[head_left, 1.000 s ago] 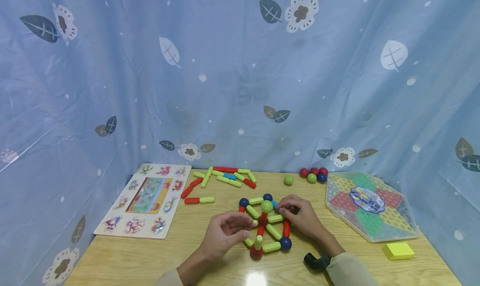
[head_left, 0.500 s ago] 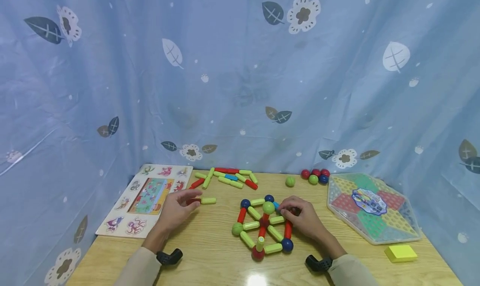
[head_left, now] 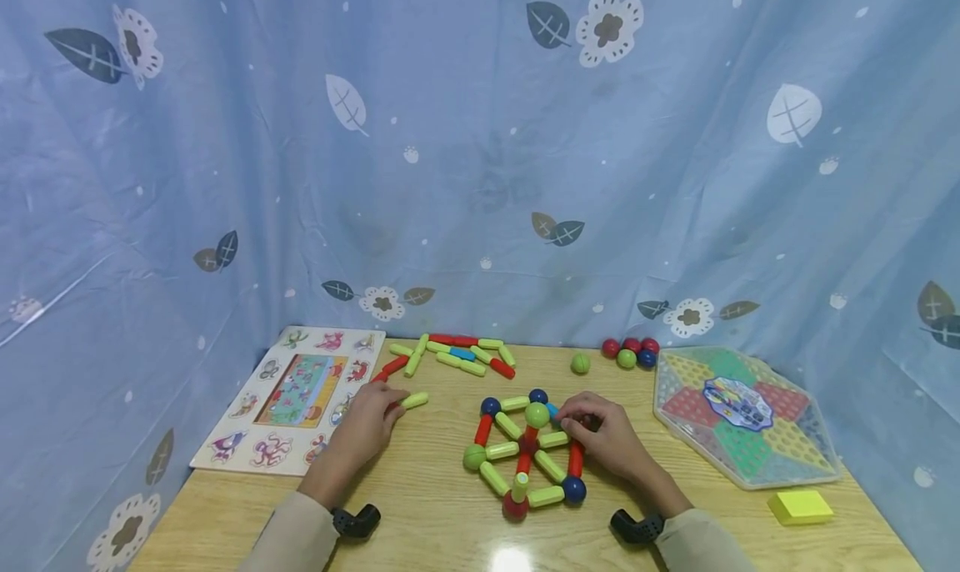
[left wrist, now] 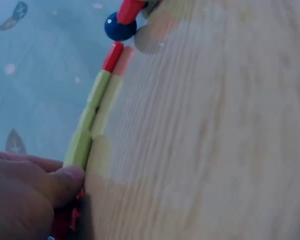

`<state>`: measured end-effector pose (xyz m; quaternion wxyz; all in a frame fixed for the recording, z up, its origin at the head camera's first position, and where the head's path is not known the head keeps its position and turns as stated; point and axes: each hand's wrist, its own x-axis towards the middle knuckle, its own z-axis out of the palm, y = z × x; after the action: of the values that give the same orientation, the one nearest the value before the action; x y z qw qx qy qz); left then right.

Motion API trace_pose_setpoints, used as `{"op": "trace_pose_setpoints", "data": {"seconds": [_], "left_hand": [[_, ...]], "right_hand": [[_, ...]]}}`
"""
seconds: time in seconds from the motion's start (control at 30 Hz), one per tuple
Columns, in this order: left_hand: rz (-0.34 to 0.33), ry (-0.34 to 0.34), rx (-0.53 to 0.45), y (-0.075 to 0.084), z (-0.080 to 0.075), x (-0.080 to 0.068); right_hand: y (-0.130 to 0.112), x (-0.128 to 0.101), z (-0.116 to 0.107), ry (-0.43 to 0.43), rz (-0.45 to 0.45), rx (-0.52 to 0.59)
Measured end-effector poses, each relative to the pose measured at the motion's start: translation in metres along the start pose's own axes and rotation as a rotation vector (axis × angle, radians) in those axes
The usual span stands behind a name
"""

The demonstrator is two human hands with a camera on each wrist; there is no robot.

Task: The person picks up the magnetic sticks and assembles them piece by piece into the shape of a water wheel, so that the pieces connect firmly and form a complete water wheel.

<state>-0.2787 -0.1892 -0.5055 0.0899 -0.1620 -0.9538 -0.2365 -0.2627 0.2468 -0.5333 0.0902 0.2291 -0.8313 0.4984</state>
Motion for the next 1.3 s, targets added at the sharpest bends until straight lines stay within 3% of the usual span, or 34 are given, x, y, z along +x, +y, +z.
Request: {"op": "trace_pose_setpoints", "data": {"seconds": [0.13, 0.23, 0.33, 0.53, 0.63, 0.7, 0.77, 0.87, 0.97, 1.07, 1.23, 1.3], "left_hand": [[-0.034, 0.031, 0.066, 0.009, -0.013, -0.003], [-0.064, 0.117, 0.018, 0.017, -0.02, -0.003], [-0.051, 0.208, -0.06, 0.025, -0.023, -0.002], [-0.074, 0.312, -0.072, 0.032, -0.021, -0.004], [-0.124, 0.377, -0.224, 0.036, -0.021, -0.004], [-0.138, 0.401, -0.451, 0.045, -0.018, -0.004], [-0.138, 0.385, -0.696, 0.06, -0.012, -0.005], [-0.1, 0.268, -0.958, 0.085, 0.004, -0.009], [-0.029, 0.148, -1.015, 0.102, 0.026, -0.013], [0.015, 0.095, -1.027, 0.109, 0.041, -0.016], [-0.004, 0.021, -1.075, 0.107, 0.046, -0.019], [-0.017, -0.024, -1.045, 0.104, 0.046, -0.021]], "right_hand": [[-0.001, 0.001, 0.0, -0.006, -0.001, -0.01], [-0.002, 0.001, -0.001, -0.005, 0.007, -0.01], [-0.004, 0.002, -0.001, 0.002, 0.013, -0.01], [-0.004, 0.002, 0.002, -0.009, 0.009, -0.017], [-0.003, 0.001, 0.002, -0.01, 0.007, -0.017], [-0.002, 0.0, 0.001, -0.005, 0.002, -0.022], [-0.001, 0.0, 0.0, -0.003, -0.001, -0.026], [-0.002, 0.001, -0.001, 0.0, -0.006, -0.026], [-0.003, 0.0, 0.0, 0.002, -0.005, -0.012], [-0.002, -0.001, 0.0, 0.0, -0.006, -0.001], [-0.002, 0.0, 0.0, -0.004, -0.003, 0.004], [-0.002, 0.001, 0.0, -0.002, -0.002, -0.001]]}}
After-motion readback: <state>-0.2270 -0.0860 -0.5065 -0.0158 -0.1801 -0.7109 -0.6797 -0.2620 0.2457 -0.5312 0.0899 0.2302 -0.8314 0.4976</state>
